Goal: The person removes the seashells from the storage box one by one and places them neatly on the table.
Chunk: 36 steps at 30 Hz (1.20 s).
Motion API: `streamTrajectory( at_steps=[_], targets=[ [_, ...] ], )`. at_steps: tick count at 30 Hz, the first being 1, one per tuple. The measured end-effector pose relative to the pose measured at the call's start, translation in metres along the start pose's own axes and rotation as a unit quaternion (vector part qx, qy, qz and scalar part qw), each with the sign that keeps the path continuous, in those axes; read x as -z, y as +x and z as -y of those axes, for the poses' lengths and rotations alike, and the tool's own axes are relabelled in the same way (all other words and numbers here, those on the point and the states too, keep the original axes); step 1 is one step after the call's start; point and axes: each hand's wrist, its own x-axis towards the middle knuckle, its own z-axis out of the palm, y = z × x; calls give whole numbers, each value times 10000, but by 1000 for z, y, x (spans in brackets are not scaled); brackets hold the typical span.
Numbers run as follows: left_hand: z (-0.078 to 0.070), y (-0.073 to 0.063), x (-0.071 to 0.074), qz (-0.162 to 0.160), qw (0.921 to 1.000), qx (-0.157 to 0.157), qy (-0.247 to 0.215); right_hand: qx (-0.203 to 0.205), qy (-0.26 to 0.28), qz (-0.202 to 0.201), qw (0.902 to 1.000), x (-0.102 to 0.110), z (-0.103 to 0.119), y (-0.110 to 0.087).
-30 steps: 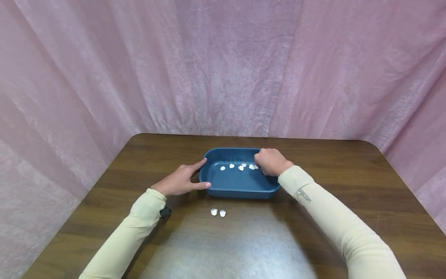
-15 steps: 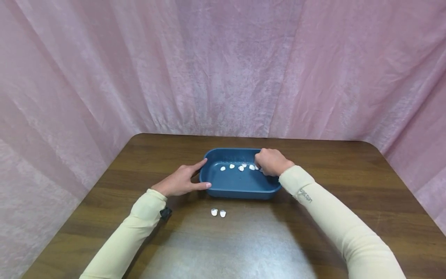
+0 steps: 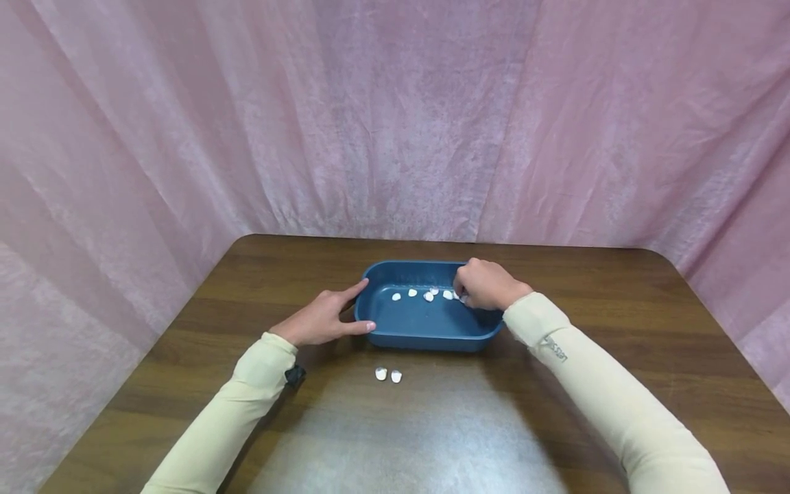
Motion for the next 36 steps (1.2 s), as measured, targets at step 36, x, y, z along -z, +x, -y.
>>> streamTrajectory(
  at_steps=[36],
  targets=[
    [0,-2,1,-19,10000,-23,14,819,2258,-809,9673,4,47,-40]
  ],
)
